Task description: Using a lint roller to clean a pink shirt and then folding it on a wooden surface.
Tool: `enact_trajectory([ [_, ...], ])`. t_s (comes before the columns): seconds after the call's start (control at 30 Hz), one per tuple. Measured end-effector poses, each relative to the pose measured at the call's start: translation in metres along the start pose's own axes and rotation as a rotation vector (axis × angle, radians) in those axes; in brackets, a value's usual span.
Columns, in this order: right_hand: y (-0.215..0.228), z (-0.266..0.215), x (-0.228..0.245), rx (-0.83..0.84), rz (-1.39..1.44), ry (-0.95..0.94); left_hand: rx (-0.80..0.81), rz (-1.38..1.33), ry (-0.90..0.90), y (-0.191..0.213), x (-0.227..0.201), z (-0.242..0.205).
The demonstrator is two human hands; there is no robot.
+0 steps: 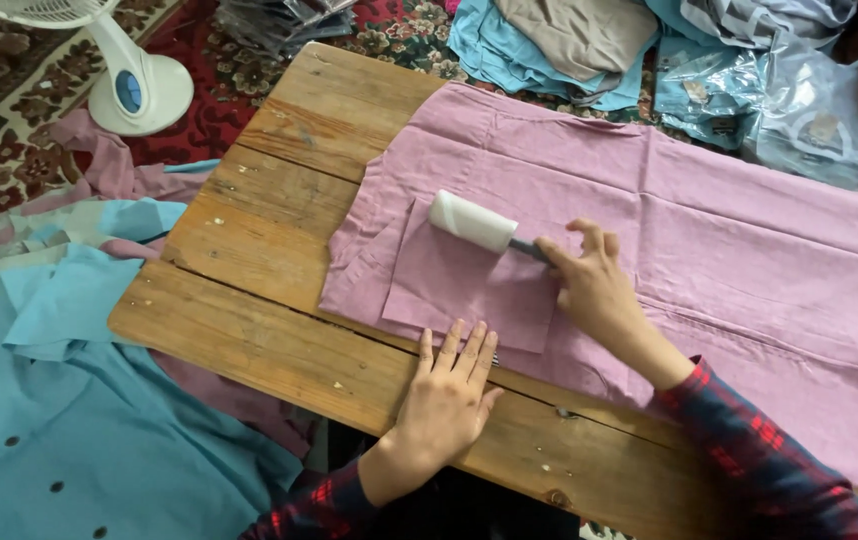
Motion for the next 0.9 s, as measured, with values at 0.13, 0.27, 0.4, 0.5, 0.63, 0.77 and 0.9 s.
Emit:
enact_trajectory([
  [0.13, -0.014, -0.012, 0.033, 0.097, 0.037, 0.159, -0.004, 0.004, 0.013, 0.000, 0.000, -0.001],
  [0.27, -0.013, 0.014, 0.019, -0.028, -0.060, 0.117, 0.026, 0.000, 0.012, -0.002, -0.001, -0.001],
  [0.4, -0.011, 0.007, 0.027, -0.100, -0.115, 0.143, -0.058, -0.052, 0.000, 0.028, -0.003, -0.001],
  [0.5, -0.002, -0.035, 0.062, -0.157, -0.161, 0.318, -0.129, -0.157, 0.014, 0.047, 0.000, -0.003],
  [0.63, -0.016, -0.079, 0.061, 0.046, -0.157, 0.240, -0.246, -0.239, 0.027, 0.071, 0.001, -0.010],
  [0.77, -0.003, -0.087, 0.013, 0.160, -0.019, -0.103, -0.233, -0.268, 0.017, 0.074, 0.009, -0.007],
  [0.9, 0.030, -0.154, 0.012, 0.057, -0.045, -0.158, -0.077, -0.133, -0.135, 0.063, 0.039, -0.003],
])
Point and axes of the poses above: each hand's wrist, its own z-axis towards the middle knuckle, its own y-axis out of the back of the hand, x = y × z, the point moved 7 cm from there along z, towards the middle knuckle, and after that the axes turned 8 degrees about x, right-handed, at the moved point
